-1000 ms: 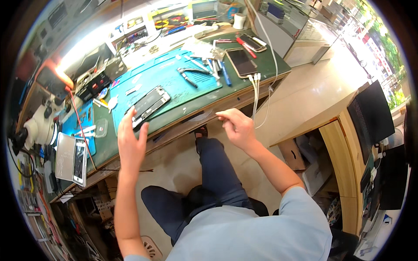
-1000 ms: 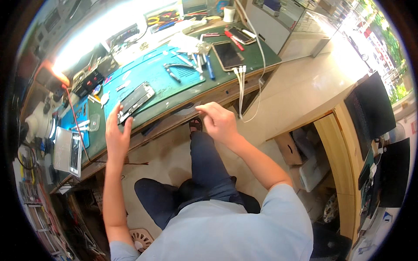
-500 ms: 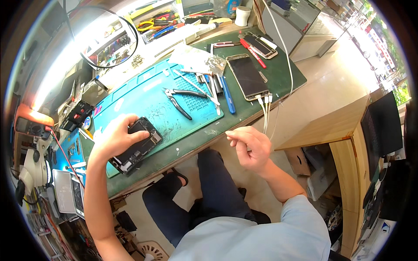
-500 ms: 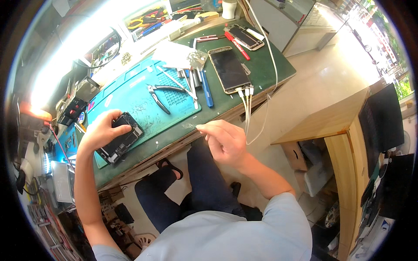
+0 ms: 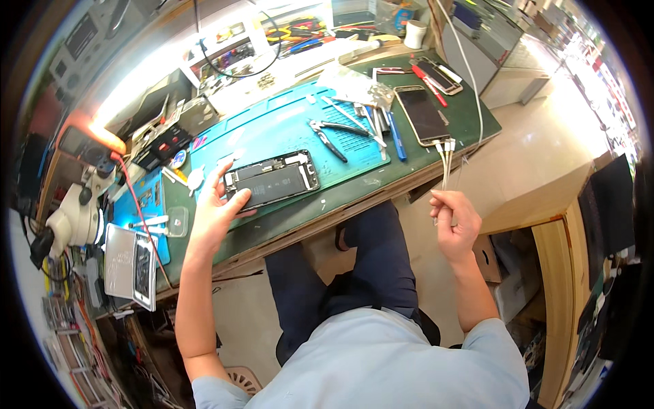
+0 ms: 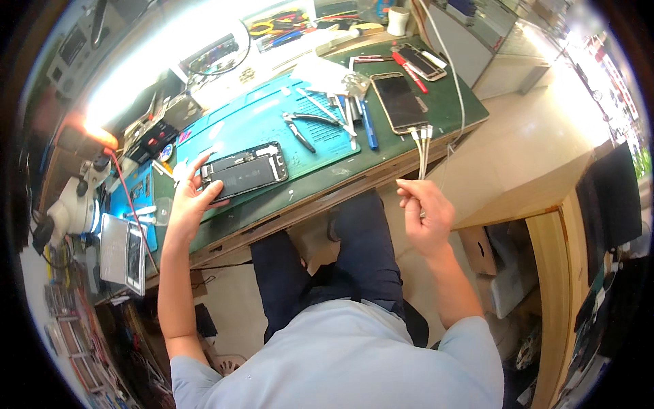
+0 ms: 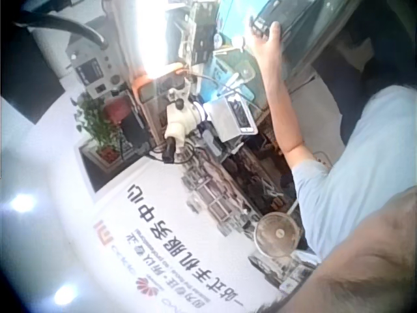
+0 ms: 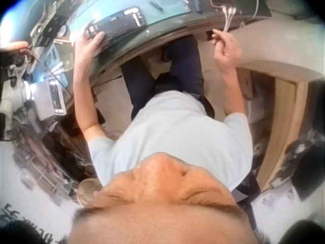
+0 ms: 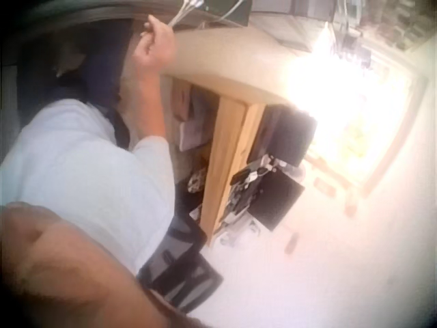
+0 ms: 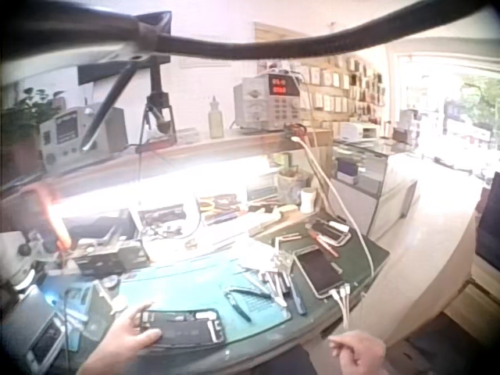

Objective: The person disassembles a smartphone, removes the old screen, and installs a new one. They connect the display cable, test the device by powering it on, and then reassemble the phone casing.

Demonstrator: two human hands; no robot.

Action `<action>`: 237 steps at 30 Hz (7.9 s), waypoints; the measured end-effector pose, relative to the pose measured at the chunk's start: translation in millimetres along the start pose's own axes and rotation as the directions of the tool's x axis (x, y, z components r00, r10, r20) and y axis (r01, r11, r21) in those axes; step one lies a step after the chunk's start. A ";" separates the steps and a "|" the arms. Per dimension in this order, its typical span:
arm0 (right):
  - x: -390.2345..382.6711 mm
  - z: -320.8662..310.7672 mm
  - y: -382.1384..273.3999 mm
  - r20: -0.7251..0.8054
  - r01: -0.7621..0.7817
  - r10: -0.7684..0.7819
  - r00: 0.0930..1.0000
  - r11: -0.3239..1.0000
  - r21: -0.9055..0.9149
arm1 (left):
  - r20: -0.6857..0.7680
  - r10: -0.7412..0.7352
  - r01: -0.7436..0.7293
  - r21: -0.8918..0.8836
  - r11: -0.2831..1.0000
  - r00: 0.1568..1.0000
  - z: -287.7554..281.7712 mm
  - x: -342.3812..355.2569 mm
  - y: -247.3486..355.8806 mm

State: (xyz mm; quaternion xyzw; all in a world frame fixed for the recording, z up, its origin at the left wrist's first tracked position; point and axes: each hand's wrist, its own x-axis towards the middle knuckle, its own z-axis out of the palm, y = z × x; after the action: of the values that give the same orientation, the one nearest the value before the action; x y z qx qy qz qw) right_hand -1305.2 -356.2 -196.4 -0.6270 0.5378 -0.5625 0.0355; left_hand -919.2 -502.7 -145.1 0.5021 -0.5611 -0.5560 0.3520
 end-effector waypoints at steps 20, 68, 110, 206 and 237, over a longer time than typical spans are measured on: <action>38.3 7.9 38.9 -0.107 -0.014 0.011 0.994 0.999 -0.033 | 0.188 0.518 -0.451 0.773 0.446 0.834 32.0 0.9 -11.6; 110.0 -0.2 56.8 0.325 -0.029 0.347 0.880 0.722 -0.692 | 0.057 0.508 -0.363 0.767 0.529 0.860 34.5 -7.5 -23.5; 142.5 38.8 92.9 0.210 -0.135 0.361 0.908 0.730 -0.670 | -0.140 0.492 -0.263 0.704 0.660 0.859 37.1 -8.1 -32.5; 56.5 -19.2 -14.7 0.165 -0.103 0.188 0.968 0.900 -0.422 | 0.321 0.238 0.133 -0.807 0.576 0.917 246.9 4.1 -15.9; -18.1 37.7 -21.9 0.259 -0.655 0.603 0.755 0.668 0.354 | 0.068 0.282 0.082 -0.996 -0.039 0.957 227.1 43.4 -5.4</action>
State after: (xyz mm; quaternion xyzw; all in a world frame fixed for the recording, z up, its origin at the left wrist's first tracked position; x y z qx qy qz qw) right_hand -1259.5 -355.2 -208.0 -0.4115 0.5824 -0.5794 0.3946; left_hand -1145.6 -482.0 -187.9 -0.0222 -0.0652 -0.8192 0.5693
